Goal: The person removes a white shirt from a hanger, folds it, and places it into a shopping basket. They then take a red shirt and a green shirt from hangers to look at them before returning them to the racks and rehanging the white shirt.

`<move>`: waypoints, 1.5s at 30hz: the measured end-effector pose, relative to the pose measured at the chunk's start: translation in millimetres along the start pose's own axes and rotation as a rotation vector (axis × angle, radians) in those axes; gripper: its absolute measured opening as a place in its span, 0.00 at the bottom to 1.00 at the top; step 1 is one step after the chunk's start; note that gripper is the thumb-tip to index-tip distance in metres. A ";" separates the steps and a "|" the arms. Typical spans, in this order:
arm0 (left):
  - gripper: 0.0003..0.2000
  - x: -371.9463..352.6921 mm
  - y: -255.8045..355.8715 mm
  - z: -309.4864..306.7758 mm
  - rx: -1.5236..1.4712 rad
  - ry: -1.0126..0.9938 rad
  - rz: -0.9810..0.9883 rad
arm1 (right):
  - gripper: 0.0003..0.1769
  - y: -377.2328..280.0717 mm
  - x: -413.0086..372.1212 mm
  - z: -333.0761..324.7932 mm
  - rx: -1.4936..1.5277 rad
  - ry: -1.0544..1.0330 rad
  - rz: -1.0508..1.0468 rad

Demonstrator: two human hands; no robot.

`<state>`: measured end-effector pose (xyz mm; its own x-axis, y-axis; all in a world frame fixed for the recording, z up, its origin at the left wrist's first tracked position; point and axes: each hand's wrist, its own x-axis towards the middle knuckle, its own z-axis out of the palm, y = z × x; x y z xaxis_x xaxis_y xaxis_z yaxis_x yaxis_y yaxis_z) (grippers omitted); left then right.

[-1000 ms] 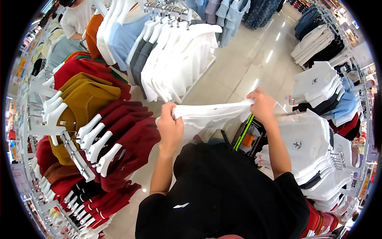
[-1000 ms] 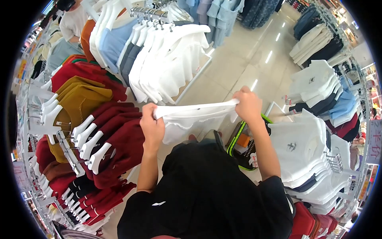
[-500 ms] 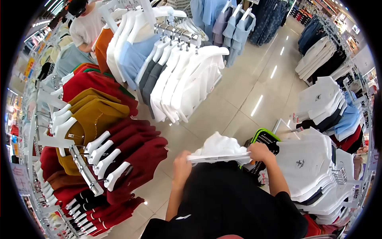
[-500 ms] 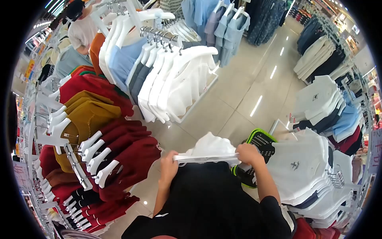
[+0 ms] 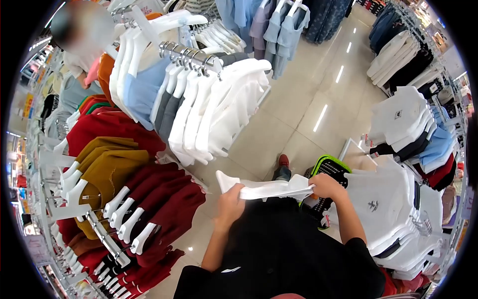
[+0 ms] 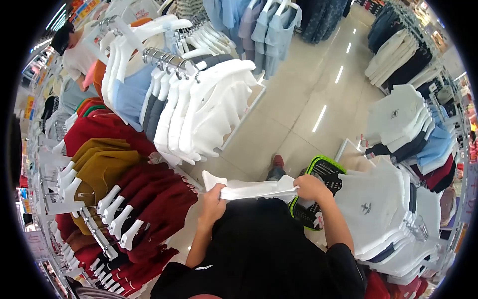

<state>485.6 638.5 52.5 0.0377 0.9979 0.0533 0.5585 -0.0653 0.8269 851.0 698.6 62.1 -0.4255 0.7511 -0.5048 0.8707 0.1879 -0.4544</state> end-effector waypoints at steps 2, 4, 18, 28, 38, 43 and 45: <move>0.12 7.7 17.5 6.1 -0.048 -0.001 0.006 | 0.15 5.0 10.3 -7.6 0.018 -0.044 0.002; 0.09 16.5 32.3 10.3 -0.023 0.016 0.026 | 0.15 6.9 24.4 -27.6 0.025 -0.147 0.020; 0.05 58.1 143.7 48.5 0.164 0.258 -0.022 | 0.29 -134.2 185.7 -235.7 0.308 0.755 -0.867; 0.06 36.5 164.4 92.0 0.230 0.552 -0.212 | 0.22 -146.0 243.9 -223.4 0.053 0.461 -0.988; 0.08 51.2 170.3 120.2 0.178 0.650 -0.326 | 0.22 -129.4 210.8 -263.2 0.236 0.179 -0.872; 0.07 78.9 181.0 117.1 0.298 0.573 -0.320 | 0.22 -103.4 194.0 -283.8 0.279 0.268 -0.981; 0.10 85.8 180.3 112.3 0.337 0.530 -0.368 | 0.22 -72.1 181.7 -287.1 0.319 0.261 -0.901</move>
<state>682.6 712.2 143.3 -0.5606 0.8162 0.1399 0.6859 0.3630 0.6307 781.7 1003.2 213.9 -0.7951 0.5344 0.2868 0.1251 0.6073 -0.7846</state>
